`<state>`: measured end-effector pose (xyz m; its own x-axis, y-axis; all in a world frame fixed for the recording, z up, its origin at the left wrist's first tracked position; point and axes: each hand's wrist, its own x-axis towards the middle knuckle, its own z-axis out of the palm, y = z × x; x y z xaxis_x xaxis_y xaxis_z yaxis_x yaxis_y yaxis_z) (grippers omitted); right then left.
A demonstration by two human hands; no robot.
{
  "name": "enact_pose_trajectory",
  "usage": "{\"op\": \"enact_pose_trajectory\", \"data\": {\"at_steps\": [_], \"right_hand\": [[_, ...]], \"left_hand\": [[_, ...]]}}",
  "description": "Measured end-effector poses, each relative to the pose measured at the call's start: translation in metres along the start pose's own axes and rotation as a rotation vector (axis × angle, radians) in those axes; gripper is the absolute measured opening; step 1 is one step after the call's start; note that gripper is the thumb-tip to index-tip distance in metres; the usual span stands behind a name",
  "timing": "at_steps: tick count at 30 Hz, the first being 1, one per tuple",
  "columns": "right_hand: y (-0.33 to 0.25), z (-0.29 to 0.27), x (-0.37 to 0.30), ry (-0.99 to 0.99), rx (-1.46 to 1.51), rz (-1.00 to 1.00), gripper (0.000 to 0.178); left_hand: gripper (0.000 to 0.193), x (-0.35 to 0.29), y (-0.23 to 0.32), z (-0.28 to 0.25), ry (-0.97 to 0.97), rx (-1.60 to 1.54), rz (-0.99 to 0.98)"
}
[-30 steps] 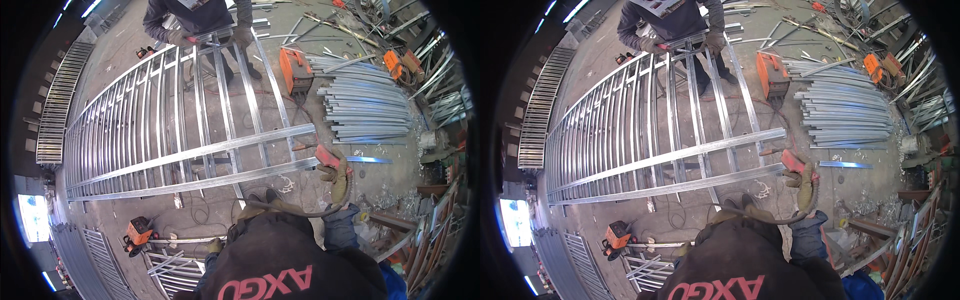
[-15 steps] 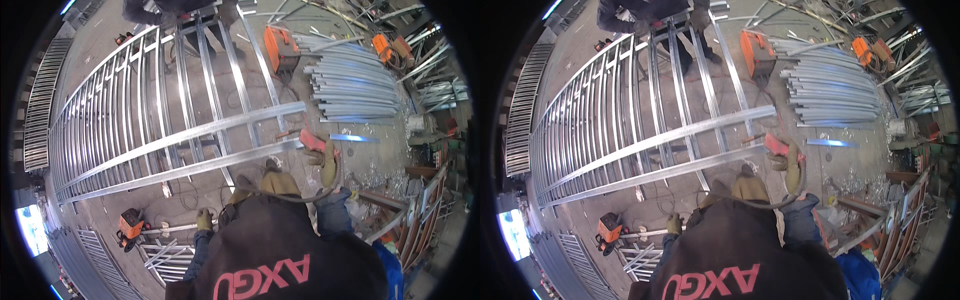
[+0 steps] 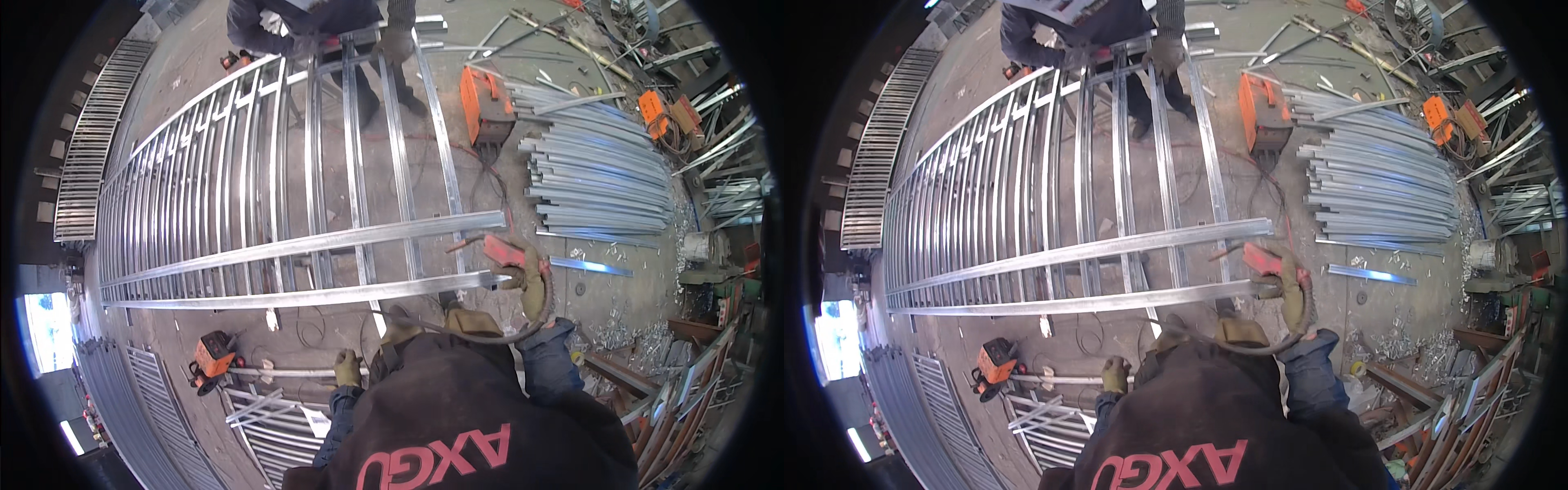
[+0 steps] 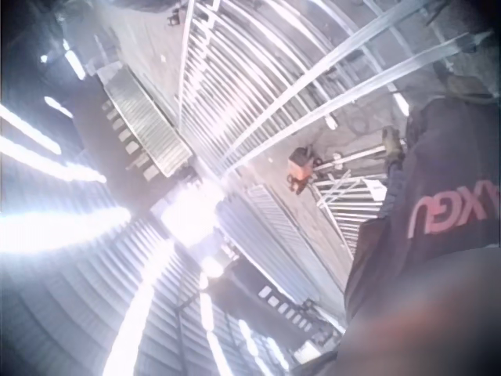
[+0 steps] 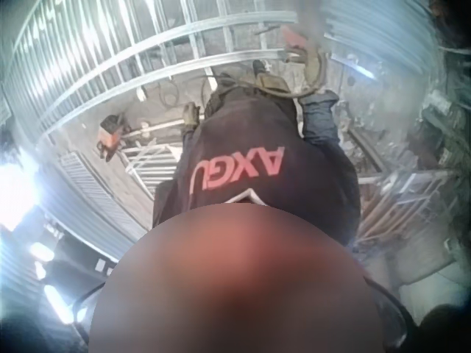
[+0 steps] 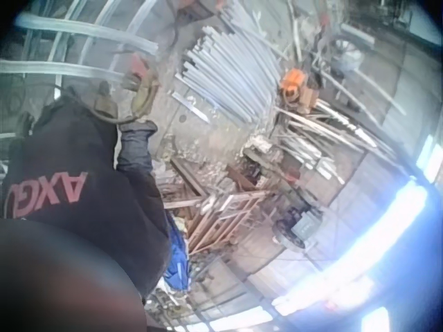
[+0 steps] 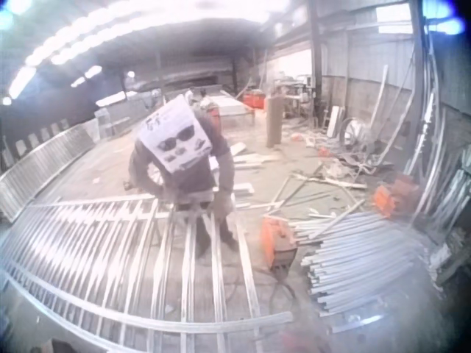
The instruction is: The person welds a large metal frame structure using a welding torch. They repeatedly position the torch at intersections of metal bars and apply welds, creating bright flashes. Another worker is visible nearby, also working on the frame.
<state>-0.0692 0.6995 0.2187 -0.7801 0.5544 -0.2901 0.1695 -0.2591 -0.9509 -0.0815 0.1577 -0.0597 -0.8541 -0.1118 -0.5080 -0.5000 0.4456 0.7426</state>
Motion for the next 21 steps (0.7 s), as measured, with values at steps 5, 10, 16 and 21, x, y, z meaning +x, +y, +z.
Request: {"op": "enact_pose_trajectory", "data": {"at_steps": [5, 10, 16, 21], "right_hand": [[0.03, -0.019, 0.02, -0.065, 0.006, 0.082, 0.067], [0.041, -0.014, 0.028, -0.141, 0.101, 0.184, 0.062], [0.064, -0.01, 0.044, -0.217, 0.249, 0.288, 0.058], [0.077, -0.011, 0.059, -0.233, 0.251, 0.338, 0.06]], "left_hand": [[0.037, -0.026, 0.058, 0.029, 0.002, -0.045, -0.277], [0.047, -0.069, 0.062, 0.018, 0.063, 0.001, -0.393], [0.032, -0.114, 0.058, 0.011, 0.151, -0.147, -0.494], [0.036, -0.127, 0.07, 0.021, 0.111, -0.162, -0.523]]}}
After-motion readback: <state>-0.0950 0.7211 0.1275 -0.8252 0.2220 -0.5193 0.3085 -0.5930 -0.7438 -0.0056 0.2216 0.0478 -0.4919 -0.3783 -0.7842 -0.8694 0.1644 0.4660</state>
